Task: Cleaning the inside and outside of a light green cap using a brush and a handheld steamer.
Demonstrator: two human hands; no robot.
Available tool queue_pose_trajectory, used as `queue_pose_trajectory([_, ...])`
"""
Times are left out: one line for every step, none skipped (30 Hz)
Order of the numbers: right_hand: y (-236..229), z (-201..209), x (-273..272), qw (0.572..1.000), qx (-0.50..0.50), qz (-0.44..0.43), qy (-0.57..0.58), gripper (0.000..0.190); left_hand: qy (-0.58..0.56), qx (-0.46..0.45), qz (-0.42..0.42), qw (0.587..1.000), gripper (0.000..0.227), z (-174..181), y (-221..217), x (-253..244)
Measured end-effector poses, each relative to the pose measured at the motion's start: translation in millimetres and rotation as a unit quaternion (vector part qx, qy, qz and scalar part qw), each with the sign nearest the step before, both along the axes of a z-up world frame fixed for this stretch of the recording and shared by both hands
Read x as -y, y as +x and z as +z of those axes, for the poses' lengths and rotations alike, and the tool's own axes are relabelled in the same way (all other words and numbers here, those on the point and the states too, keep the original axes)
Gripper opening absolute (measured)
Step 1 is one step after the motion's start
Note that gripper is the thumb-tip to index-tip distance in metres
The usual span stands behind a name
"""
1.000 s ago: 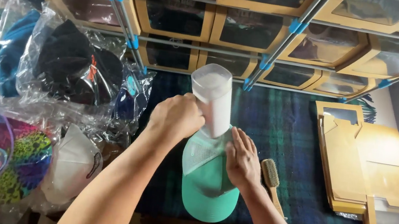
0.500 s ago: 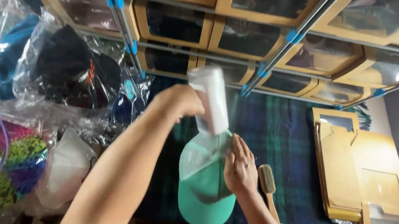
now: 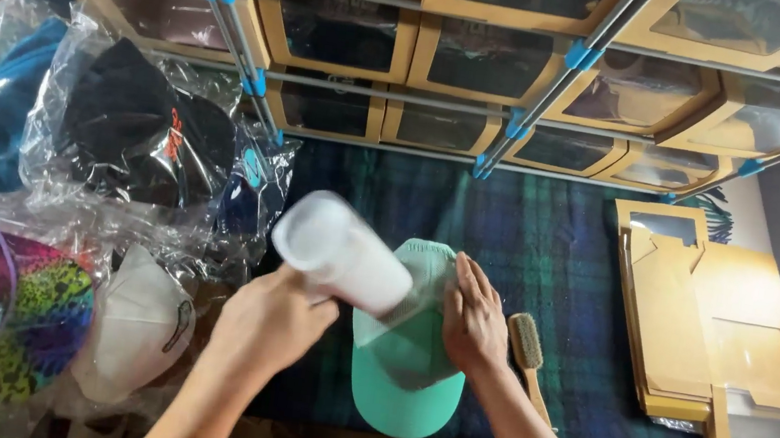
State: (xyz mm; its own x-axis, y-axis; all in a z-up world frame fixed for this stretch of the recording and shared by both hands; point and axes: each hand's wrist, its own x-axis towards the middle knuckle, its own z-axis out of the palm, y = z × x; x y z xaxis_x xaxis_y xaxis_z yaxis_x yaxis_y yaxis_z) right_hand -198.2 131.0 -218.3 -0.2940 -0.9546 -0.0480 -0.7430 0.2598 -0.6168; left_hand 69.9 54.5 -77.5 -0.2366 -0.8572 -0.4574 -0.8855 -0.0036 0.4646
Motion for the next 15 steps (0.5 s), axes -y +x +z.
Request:
queue_pose_trajectory([2,4,0,1.000,-0.001,0.002,-0.001,0.063,-0.001,-0.001,0.002,1.000,0.046,5,-9,-5])
queue_pose_trajectory([4,9,-1,1.000,0.011,-0.012,0.015,0.063,-0.055,-0.014,-0.047,0.997,0.035,11,-19,-10])
queue_pose_trajectory([6,13,0,0.999,0.023,-0.026,0.030,0.064,-0.112,-0.027,-0.096,0.989,0.025,18,-29,-14])
queue_pose_trajectory([2,10,6,0.999,0.022,-0.024,0.026,0.064,-0.115,-0.027,-0.095,0.988,0.025,12,-38,-7])
queue_pose_trajectory([-1,6,5,0.999,0.032,-0.020,0.019,0.064,-0.165,-0.023,-0.109,0.980,0.021,5,-47,-5])
queue_pose_trajectory([-4,2,4,0.999,0.042,-0.017,0.011,0.064,-0.215,-0.019,-0.122,0.969,0.020,-2,-56,-2])
queue_pose_trajectory([-4,1,1,0.999,0.042,-0.015,0.013,0.064,-0.214,-0.019,-0.120,0.969,0.020,-4,-56,-4])
queue_pose_trajectory([-3,2,-2,0.999,0.042,-0.014,0.014,0.064,-0.204,-0.014,-0.124,0.971,0.021,-6,-57,-6])
queue_pose_trajectory([-4,3,1,0.999,0.043,-0.015,0.010,0.064,-0.200,-0.007,-0.129,0.971,0.023,-6,-58,-4])
queue_pose_trajectory([-2,5,3,0.999,0.043,-0.014,0.005,0.064,-0.204,-0.007,-0.129,0.970,0.023,-6,-58,-4])
queue_pose_trajectory([0,7,3,0.998,0.047,-0.024,0.016,0.064,-0.198,-0.004,-0.120,0.973,0.022,-7,-57,-4])
queue_pose_trajectory([2,8,3,0.998,0.051,-0.034,0.028,0.064,-0.192,-0.001,-0.111,0.975,0.022,-9,-57,-4])
queue_pose_trajectory([-2,5,4,0.997,0.053,-0.034,0.033,0.064,-0.187,0.000,-0.112,0.976,0.022,-4,-63,3])
queue_pose_trajectory([-3,1,4,0.999,0.040,-0.033,0.008,0.063,-0.169,0.015,-0.119,0.978,0.022,0,-68,9])
queue_pose_trajectory([-4,-4,7,0.999,0.025,-0.024,-0.016,0.062,-0.151,0.030,-0.119,0.981,0.022,3,-70,15])
